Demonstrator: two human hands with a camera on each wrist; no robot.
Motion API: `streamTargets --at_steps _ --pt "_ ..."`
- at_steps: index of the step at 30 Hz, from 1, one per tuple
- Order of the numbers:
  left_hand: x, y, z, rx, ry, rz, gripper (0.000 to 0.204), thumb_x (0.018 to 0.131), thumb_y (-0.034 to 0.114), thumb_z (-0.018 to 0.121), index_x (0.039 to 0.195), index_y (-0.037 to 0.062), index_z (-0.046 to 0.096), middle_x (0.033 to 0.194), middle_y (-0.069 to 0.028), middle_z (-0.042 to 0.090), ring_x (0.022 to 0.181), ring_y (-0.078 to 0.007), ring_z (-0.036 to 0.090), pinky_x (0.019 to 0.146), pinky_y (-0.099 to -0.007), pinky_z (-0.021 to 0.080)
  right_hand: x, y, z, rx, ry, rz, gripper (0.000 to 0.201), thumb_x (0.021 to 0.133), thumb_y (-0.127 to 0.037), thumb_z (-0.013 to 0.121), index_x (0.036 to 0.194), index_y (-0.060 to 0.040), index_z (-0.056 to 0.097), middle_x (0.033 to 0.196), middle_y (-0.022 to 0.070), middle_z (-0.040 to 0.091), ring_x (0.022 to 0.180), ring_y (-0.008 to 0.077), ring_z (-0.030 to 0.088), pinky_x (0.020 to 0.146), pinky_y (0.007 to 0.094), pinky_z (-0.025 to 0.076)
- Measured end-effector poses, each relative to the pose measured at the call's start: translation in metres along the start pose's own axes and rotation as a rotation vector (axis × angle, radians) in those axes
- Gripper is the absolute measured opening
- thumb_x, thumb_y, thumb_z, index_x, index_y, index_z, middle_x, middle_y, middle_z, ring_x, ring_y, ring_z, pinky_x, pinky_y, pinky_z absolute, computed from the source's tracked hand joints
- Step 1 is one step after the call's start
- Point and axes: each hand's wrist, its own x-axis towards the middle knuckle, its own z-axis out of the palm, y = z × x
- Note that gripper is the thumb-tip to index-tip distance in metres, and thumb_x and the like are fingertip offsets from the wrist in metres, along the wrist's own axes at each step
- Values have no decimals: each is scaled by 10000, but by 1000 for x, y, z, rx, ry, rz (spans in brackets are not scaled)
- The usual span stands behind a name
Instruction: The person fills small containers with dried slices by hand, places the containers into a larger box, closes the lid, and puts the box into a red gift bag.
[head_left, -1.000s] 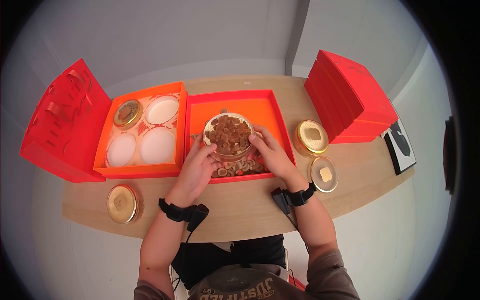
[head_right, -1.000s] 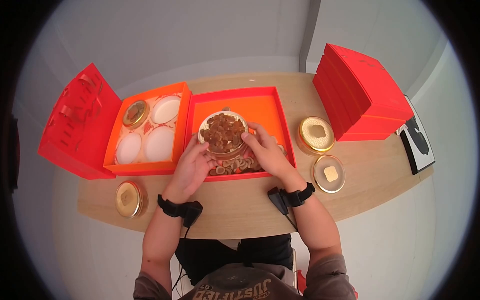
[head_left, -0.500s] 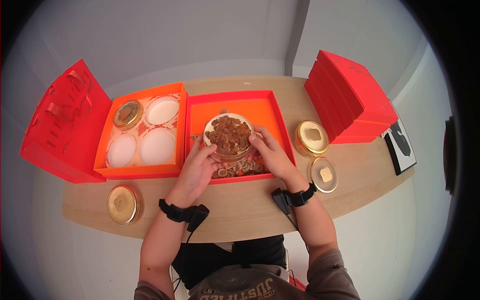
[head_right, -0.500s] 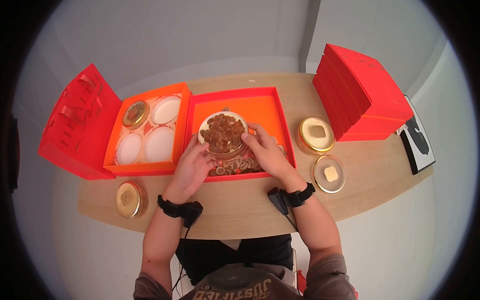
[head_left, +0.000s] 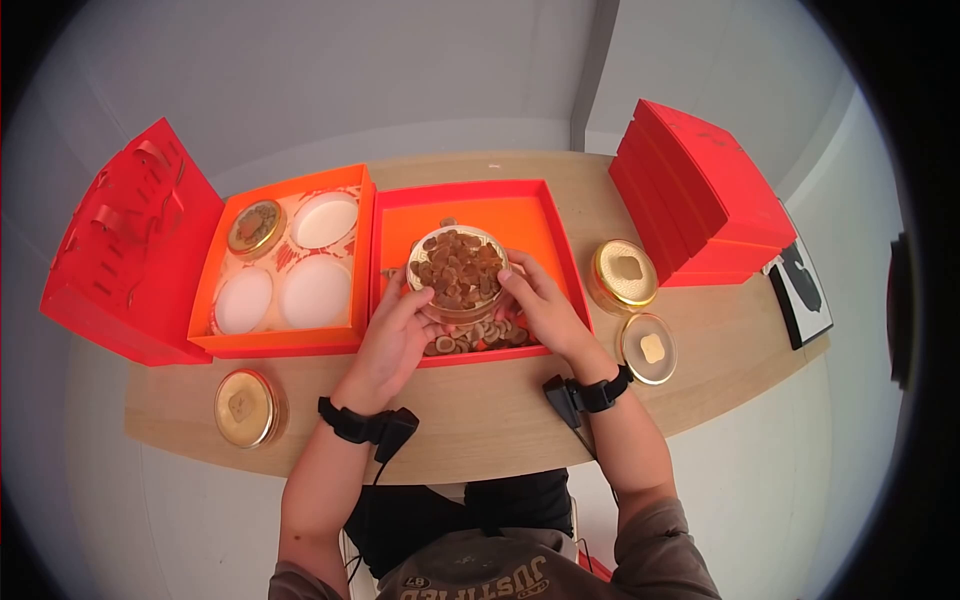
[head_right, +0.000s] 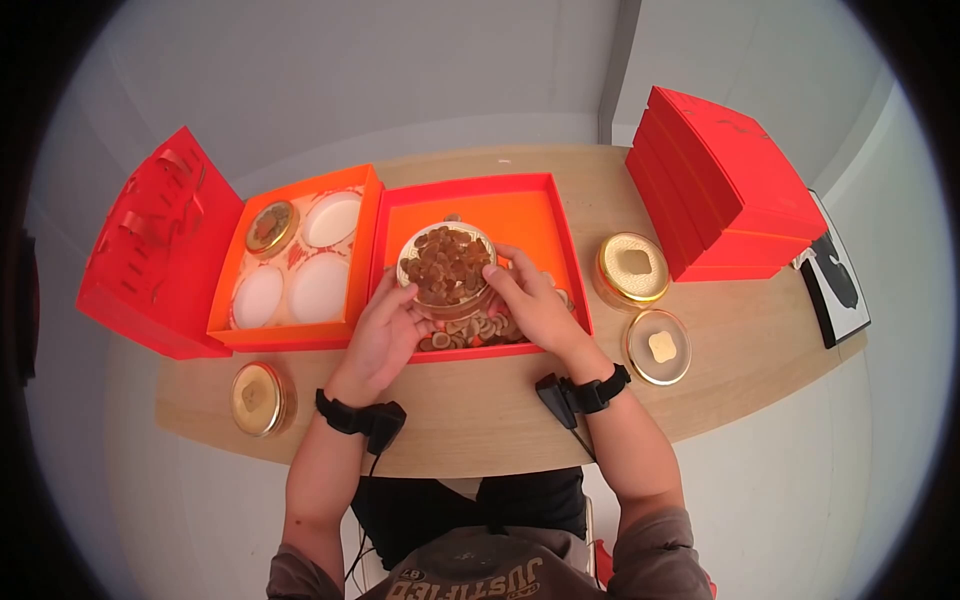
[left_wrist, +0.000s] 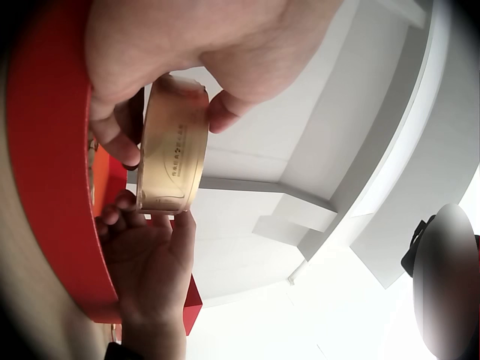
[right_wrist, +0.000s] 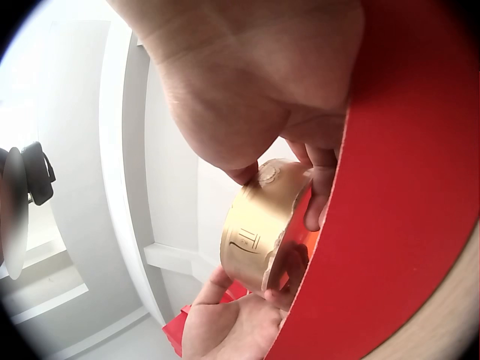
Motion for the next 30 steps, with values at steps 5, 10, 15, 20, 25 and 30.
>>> streamTargets --at_steps 5,10,15,20,25,30 --pt "0 1 0 -1 -4 -1 360 1035 151 501 1387 112 433 1256 -73 605 1067 -185 619 878 -385 514 1 0 -1 19 -8 3 480 1063 -293 561 1415 23 480 858 73 673 738 126 666 693 263 514" --pt "2 0 -2 -25 9 -20 351 1031 134 509 1374 132 431 1251 -74 607 1069 -194 626 867 -395 518 2 6 -3 13 -23 -13 474 1067 -300 552 1419 7 476 849 59 668 730 121 659 666 254 499" --pt "3 -3 -7 -42 -6 -12 343 1032 124 516 1364 141 433 1236 -75 617 1041 -199 639 859 -400 521 3 4 -6 -55 -42 29 421 1097 -254 475 1443 -20 430 947 59 630 771 124 651 709 256 513" --pt "3 -3 -5 -39 -2 -14 332 1033 129 521 1354 147 438 1215 -72 630 1019 -191 646 858 -403 523 0 -1 -3 -43 -42 36 419 1095 -263 477 1441 -29 434 859 53 641 756 128 654 704 256 507" --pt "3 -4 -6 -40 -4 -16 320 1036 136 516 1347 150 443 1215 -70 631 1020 -190 645 851 -404 524 1 1 -5 -71 -39 33 423 1096 -279 475 1439 -35 437 838 49 648 760 127 655 710 261 501" --pt "2 -3 -5 -36 2 -14 332 1035 134 512 1359 146 439 1232 -75 616 1033 -197 636 848 -405 522 1 3 -5 -66 -41 29 432 1093 -285 487 1442 -35 437 874 49 647 772 125 654 712 263 503"
